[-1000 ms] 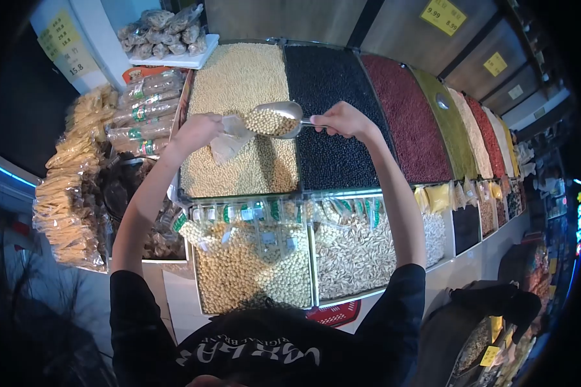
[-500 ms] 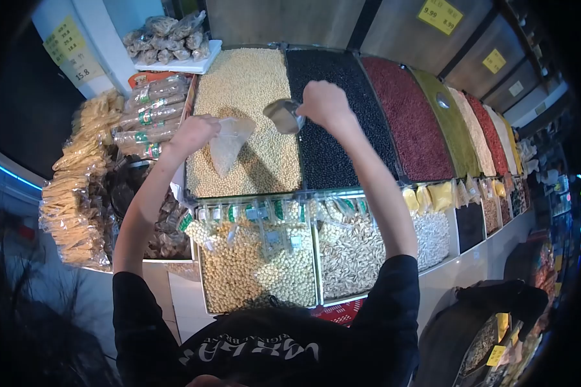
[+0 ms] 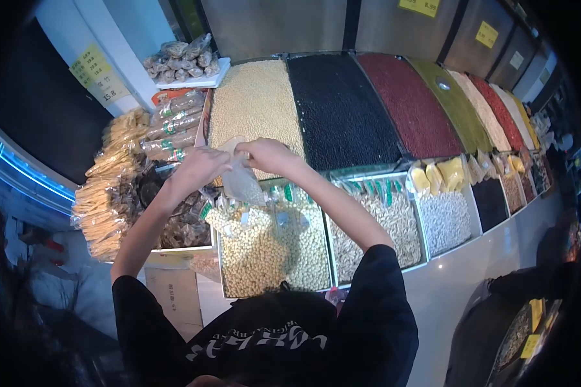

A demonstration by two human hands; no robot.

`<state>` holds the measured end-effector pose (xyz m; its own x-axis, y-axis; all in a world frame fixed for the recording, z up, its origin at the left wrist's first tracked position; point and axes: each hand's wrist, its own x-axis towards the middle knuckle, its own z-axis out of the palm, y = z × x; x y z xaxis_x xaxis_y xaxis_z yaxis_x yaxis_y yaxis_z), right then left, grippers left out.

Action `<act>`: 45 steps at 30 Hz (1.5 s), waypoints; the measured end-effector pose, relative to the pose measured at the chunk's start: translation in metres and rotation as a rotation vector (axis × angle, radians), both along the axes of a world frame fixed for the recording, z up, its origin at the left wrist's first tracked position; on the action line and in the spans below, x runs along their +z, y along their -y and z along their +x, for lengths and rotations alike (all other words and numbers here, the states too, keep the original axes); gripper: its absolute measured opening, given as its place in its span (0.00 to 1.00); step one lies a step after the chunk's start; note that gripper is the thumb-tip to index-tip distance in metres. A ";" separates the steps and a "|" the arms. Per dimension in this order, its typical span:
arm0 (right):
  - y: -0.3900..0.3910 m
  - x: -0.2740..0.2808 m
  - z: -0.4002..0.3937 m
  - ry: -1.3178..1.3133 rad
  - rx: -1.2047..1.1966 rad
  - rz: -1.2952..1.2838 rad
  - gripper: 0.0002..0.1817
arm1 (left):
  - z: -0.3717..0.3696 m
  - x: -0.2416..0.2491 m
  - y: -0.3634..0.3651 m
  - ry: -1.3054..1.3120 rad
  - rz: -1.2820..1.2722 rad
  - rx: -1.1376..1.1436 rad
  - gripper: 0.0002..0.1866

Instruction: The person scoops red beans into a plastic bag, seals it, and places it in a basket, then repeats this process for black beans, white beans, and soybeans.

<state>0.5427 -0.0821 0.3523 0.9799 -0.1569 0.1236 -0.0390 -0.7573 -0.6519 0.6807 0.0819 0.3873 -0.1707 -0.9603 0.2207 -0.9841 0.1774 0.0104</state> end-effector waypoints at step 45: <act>-0.203 -0.195 -0.177 0.266 -0.625 0.450 0.17 | -0.169 -0.213 -0.118 -0.516 -0.114 0.004 0.05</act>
<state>0.3653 0.1209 0.1568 0.6414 -0.7553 0.1345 -0.1691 -0.3101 -0.9355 0.5121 0.2000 0.1739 -0.0083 -0.9257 0.3783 -0.8565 0.2018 0.4750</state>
